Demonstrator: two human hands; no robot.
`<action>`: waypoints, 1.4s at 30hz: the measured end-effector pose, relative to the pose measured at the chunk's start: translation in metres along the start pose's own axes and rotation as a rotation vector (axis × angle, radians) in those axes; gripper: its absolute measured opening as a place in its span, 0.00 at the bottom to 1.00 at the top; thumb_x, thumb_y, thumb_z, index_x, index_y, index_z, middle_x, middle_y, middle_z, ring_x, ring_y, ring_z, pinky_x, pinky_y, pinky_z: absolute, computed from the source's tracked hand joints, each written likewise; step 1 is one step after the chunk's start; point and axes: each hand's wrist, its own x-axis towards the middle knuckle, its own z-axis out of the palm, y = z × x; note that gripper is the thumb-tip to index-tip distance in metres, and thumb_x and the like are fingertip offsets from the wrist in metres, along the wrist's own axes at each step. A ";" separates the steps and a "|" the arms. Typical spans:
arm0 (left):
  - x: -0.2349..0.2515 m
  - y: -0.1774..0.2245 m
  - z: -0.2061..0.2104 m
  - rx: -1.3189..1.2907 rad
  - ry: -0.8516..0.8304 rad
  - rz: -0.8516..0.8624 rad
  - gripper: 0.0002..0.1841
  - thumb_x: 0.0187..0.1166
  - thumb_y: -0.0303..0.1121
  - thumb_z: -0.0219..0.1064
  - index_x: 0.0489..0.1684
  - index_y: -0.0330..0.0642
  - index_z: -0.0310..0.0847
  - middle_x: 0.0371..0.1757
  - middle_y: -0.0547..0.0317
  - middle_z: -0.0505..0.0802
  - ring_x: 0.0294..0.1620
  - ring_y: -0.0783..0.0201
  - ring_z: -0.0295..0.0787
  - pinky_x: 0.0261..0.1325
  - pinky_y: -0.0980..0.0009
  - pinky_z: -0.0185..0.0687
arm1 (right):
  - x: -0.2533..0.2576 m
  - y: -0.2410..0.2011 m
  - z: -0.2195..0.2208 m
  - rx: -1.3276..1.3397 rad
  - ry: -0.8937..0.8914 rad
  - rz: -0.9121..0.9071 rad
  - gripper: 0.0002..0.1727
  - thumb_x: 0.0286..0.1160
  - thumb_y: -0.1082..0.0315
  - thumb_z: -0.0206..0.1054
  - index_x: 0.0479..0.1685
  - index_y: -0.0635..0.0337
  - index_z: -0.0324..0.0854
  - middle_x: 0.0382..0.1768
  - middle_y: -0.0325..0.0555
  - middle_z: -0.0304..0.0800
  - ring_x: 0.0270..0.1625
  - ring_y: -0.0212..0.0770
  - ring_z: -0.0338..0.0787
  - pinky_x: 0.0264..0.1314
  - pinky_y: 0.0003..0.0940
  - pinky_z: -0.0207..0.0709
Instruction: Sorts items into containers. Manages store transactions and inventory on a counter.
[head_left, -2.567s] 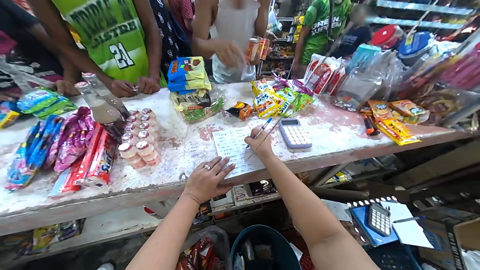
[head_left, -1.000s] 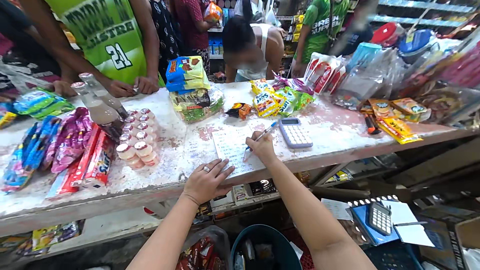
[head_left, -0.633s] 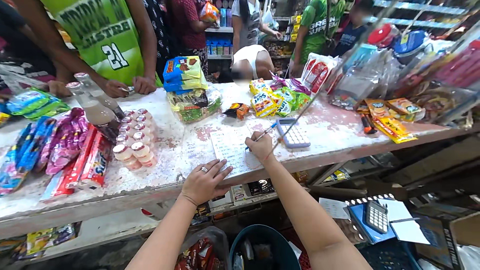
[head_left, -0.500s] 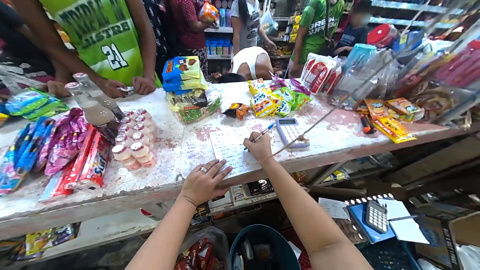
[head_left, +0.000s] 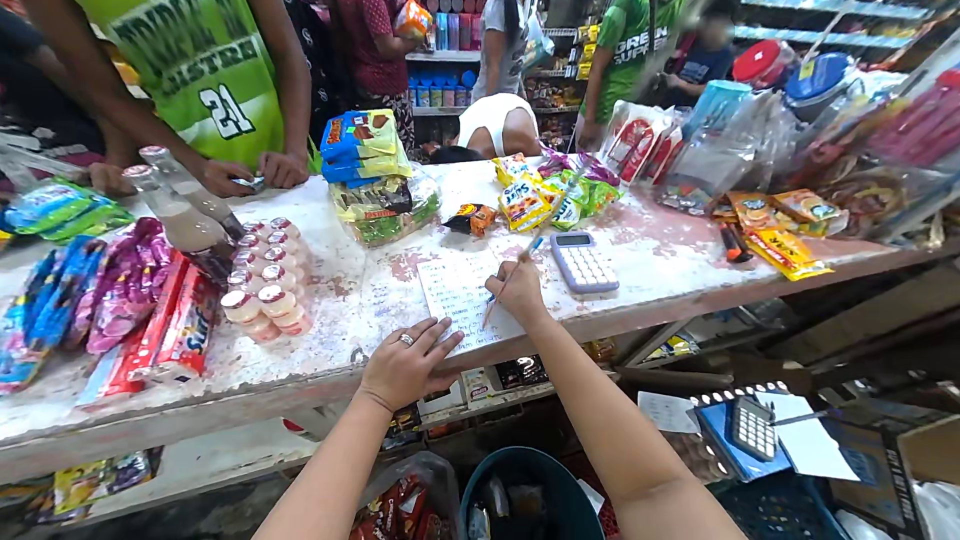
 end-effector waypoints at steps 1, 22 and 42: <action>0.000 0.000 0.000 0.000 0.001 0.000 0.33 0.76 0.69 0.55 0.74 0.64 0.83 0.72 0.59 0.90 0.72 0.55 0.87 0.62 0.56 0.84 | 0.001 0.000 0.000 0.008 0.014 -0.003 0.13 0.70 0.66 0.71 0.22 0.62 0.78 0.19 0.44 0.75 0.26 0.42 0.77 0.32 0.45 0.70; -0.001 -0.001 0.000 0.006 0.009 0.008 0.34 0.76 0.70 0.55 0.74 0.64 0.83 0.71 0.60 0.90 0.72 0.56 0.87 0.61 0.56 0.85 | 0.003 0.010 0.004 0.120 0.059 -0.081 0.16 0.68 0.68 0.70 0.15 0.58 0.72 0.13 0.37 0.68 0.19 0.35 0.70 0.26 0.39 0.65; -0.001 0.000 0.000 0.010 0.008 0.012 0.34 0.75 0.69 0.55 0.73 0.63 0.83 0.71 0.59 0.91 0.71 0.55 0.88 0.61 0.57 0.85 | 0.000 0.005 0.001 0.041 0.075 -0.050 0.14 0.69 0.71 0.68 0.18 0.60 0.72 0.16 0.40 0.67 0.23 0.40 0.71 0.30 0.43 0.65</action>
